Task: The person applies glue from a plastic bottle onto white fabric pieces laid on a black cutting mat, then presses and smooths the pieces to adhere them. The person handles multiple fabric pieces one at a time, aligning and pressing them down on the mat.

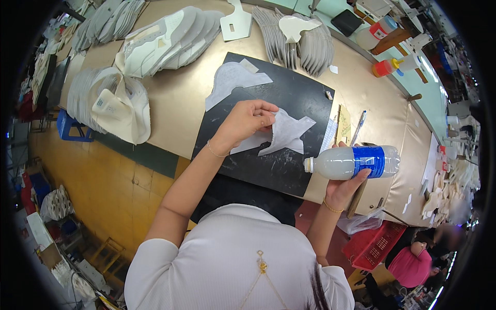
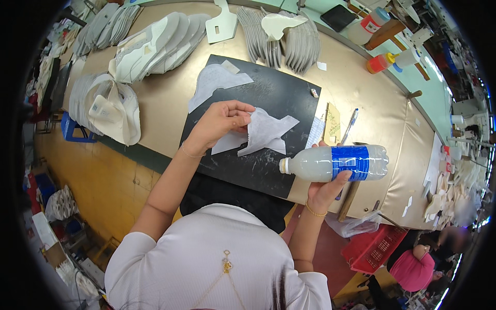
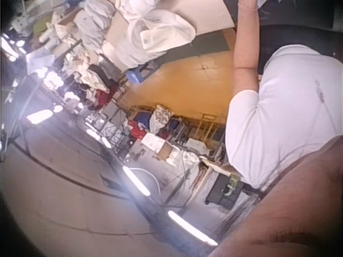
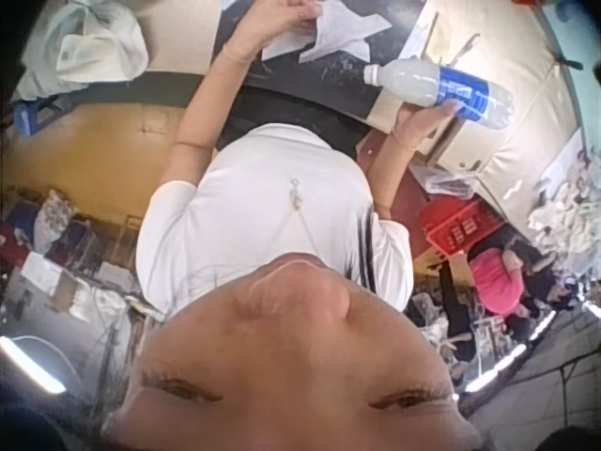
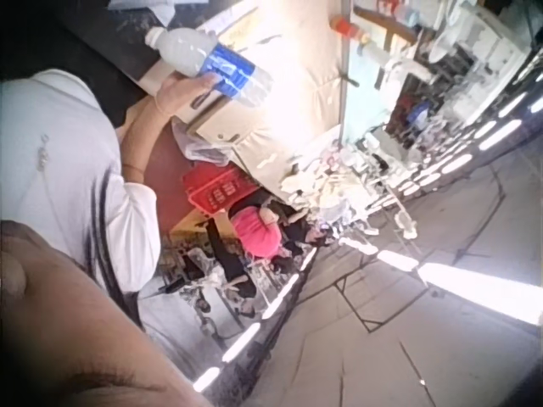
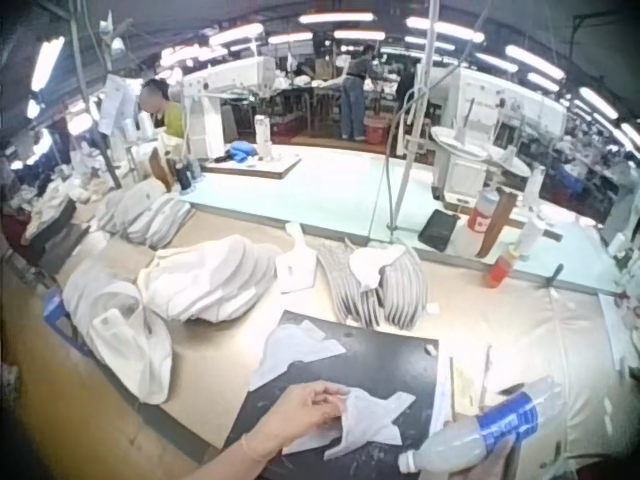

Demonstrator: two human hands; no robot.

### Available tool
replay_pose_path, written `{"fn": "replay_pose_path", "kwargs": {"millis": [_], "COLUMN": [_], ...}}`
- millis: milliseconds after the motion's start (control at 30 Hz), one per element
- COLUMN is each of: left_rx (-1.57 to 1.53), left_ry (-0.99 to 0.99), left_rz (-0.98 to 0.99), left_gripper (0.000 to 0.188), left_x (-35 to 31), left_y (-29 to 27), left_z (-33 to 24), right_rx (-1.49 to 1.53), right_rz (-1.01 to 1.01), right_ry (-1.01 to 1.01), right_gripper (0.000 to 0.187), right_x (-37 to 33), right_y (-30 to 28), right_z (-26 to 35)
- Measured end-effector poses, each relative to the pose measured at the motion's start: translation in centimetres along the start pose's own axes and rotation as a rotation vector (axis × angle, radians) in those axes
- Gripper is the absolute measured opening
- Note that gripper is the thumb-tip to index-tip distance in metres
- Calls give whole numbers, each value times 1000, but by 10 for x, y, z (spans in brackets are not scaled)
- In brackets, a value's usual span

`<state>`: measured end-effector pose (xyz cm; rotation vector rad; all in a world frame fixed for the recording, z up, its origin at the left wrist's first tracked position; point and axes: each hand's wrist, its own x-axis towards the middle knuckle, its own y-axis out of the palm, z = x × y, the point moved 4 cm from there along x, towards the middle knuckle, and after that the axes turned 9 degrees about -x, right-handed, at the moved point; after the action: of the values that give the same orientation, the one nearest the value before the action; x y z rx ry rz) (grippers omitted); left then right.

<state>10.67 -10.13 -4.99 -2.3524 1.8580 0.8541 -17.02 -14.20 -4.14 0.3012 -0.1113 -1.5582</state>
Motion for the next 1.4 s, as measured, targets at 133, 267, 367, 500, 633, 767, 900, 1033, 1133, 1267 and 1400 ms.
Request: {"fn": "replay_pose_path", "kwargs": {"millis": [133,267,367,500,633,767,900,1033,1133,1267,1400], "left_rx": [92,116,-19,56,143,110,45,-29,-61,-111,-130], "left_ry": [102,69,77,104,83,54,30,-33,4,177,277], "left_rz": [118,209,235,164,93,102,106,98,101,233,309], "left_gripper": [25,24,22,21,20,23,25,26,27,30,37], "left_x": [15,50,86,128,153,152,149,153,149,145,139], "left_y": [15,31,32,29,11,9,16,17,15,18,36], "left_z": [-17,-33,-40,-55,-59,-59,-65,-62,-69,-104,-139], "right_rx": [4,15,23,27,11,45,285,334,308,277,261], "right_rz": [-12,-56,-49,-98,-126,-46,311,540,463,454,476], "right_ry": [19,-14,-3,-27,-37,52,228,384,430,418,429], "right_gripper": [94,88,88,87,86,86,85,78,66,67,68], "right_x": [0,-2,-2,-3,-5,0,47,85,91,85,81], "right_y": [-7,-15,-22,-34,-37,-31,-4,39,58,60,52], "right_z": [4,4,4,3,4,6,-3,-30,-41,-37,-39]}}
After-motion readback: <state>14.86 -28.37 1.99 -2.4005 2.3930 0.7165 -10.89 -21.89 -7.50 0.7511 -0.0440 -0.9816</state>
